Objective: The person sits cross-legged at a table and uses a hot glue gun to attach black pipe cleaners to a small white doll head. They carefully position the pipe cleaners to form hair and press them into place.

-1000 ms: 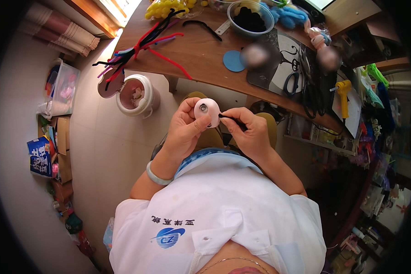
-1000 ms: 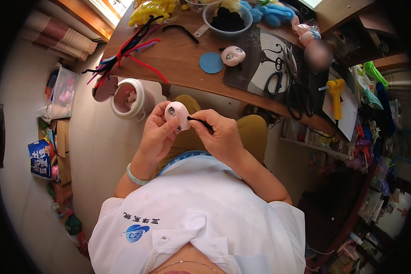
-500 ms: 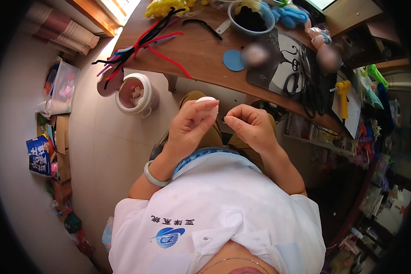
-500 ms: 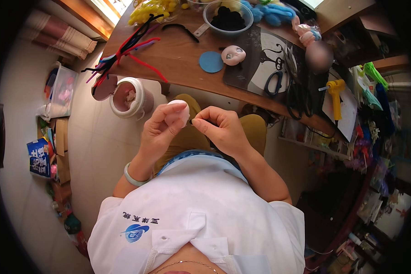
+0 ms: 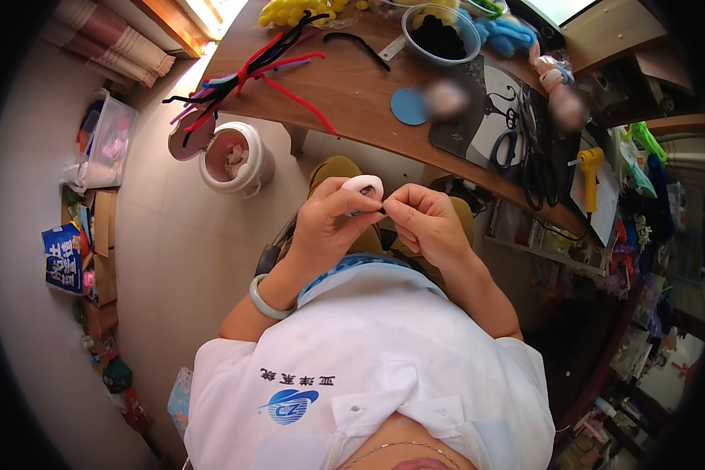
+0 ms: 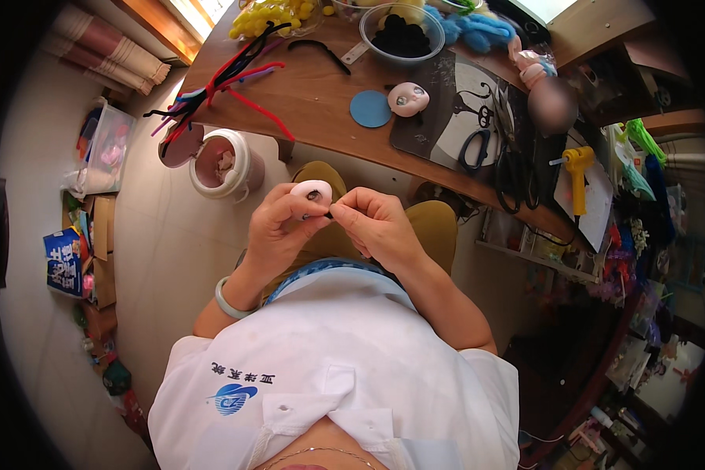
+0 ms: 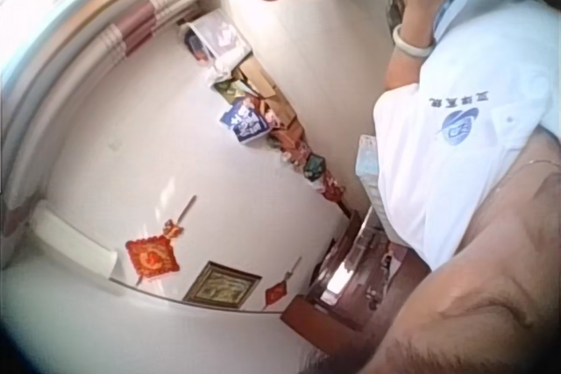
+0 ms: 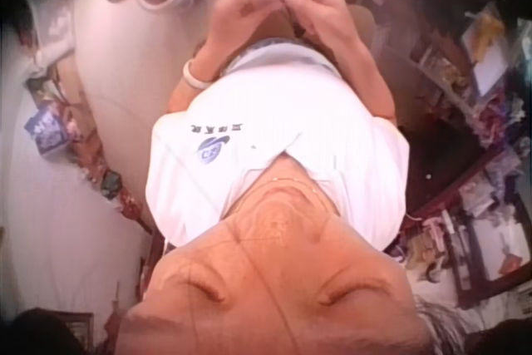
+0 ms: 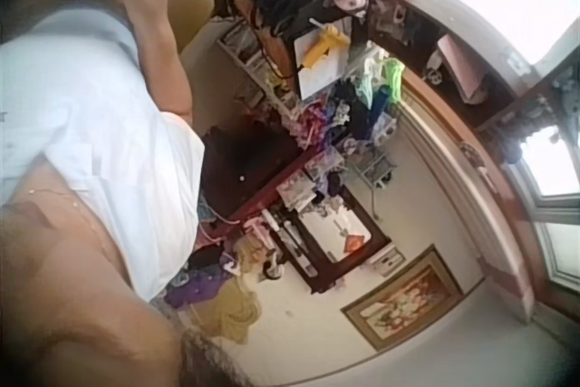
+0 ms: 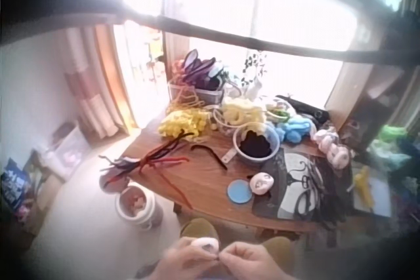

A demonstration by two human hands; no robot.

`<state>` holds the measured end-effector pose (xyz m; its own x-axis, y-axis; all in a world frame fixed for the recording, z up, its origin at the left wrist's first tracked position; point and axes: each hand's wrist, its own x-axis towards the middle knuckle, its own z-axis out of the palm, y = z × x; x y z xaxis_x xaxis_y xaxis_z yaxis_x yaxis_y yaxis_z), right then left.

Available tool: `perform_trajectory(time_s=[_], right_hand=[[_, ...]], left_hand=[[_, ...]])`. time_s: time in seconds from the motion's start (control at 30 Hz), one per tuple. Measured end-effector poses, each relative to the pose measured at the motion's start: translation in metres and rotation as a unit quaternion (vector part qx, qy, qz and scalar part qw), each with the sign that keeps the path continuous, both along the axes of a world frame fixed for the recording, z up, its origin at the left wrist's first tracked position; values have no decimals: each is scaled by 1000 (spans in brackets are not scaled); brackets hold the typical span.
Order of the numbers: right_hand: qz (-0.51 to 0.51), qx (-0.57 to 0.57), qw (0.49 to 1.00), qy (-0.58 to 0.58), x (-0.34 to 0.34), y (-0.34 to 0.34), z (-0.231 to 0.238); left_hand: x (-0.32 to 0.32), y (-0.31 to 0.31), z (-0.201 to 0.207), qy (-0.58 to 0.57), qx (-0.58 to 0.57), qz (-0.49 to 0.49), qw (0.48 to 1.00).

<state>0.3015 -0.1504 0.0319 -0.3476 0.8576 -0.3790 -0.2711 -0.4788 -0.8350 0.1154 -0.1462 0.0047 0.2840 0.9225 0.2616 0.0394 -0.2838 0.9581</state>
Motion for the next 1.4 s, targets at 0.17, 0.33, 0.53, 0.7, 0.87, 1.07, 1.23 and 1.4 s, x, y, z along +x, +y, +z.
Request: perform_trajectory(time_s=[0.17, 0.33, 0.53, 0.7, 0.87, 1.07, 1.23, 1.4], right_hand=[[-29, 59, 997, -49, -5, -3, -2], [-63, 121, 986, -93, -22, -13, -6], [-100, 322, 901, -273, -14, -1, -5], [-107, 360, 868, -327, -3, -2, 4], [-110, 450, 804, -372, -1, -5, 6], [-106, 490, 781, -372, -3, -4, 4], [-99, 486, 785, -370, -3, -5, 6], [-83, 453, 813, -357, -1, -5, 9]], left_hand=[[3, 0, 4, 55, 51, 60, 995], [16, -6, -3, -46, -40, 137, 989], [7, 2, 3, -173, -172, 7, 970], [3, 2, 13, -323, -319, -45, 890], [1, 4, 16, -365, -352, -64, 860], [4, 3, 19, -371, -363, -70, 852], [3, 3, 15, -346, -349, -72, 868], [4, 4, 16, -333, -349, -68, 873]])
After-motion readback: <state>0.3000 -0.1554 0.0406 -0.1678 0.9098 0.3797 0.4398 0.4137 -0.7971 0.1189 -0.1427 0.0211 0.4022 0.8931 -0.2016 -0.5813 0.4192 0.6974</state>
